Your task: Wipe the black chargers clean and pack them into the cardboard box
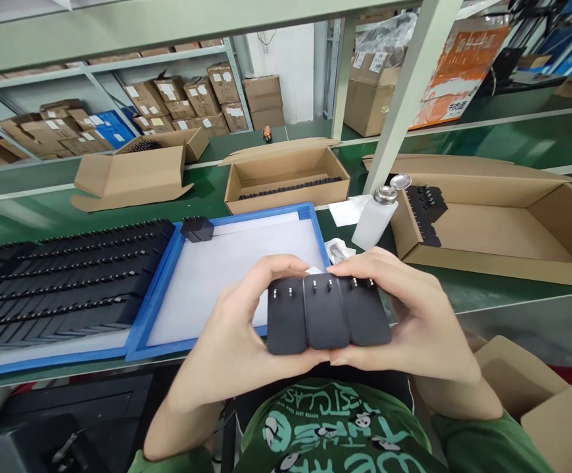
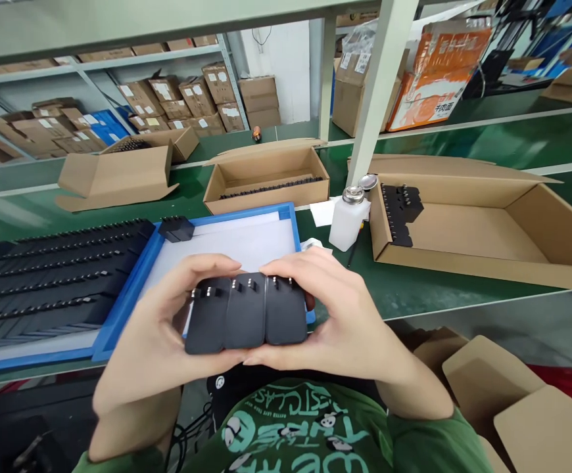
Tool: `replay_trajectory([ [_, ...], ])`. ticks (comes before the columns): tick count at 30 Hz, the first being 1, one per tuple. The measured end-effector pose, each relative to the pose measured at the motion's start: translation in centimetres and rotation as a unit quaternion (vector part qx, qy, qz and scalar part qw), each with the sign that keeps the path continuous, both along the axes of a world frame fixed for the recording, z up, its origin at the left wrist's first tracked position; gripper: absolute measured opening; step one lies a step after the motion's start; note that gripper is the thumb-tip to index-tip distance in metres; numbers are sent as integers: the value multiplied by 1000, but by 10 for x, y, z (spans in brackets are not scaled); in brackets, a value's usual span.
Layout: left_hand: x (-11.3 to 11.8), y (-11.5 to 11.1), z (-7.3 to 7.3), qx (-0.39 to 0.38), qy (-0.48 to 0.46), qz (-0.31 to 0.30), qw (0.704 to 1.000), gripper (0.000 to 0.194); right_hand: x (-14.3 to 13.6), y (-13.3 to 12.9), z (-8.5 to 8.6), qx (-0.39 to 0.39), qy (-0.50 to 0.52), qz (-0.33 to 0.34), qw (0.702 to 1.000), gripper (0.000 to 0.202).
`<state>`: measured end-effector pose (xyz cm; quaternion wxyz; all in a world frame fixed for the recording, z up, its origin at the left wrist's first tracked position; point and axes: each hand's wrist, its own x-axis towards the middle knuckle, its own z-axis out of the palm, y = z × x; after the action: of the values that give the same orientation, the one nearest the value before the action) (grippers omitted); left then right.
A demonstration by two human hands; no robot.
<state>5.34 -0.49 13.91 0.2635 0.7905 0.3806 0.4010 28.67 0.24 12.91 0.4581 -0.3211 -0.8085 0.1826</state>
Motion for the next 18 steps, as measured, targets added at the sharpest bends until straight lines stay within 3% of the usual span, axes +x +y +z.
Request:
replay_trajectory([
  [6, -1, 3, -6, -2, -8, -1, 1000, 67, -1, 2, -2, 27, -25, 5, 999, 64],
  [10, -5, 7, -13, 9, -25, -24, 999, 67, -1, 9, -13, 51, 4, 40, 998, 75],
  [14, -10, 12, -33, 16, -41, -31, 999, 71, -3, 21, -33, 44, 40, 71, 996, 89],
  [18, -17, 13, -58, 22, -49, -15, 998, 80, -9, 31, -52, 95, 45, 98, 990, 89],
])
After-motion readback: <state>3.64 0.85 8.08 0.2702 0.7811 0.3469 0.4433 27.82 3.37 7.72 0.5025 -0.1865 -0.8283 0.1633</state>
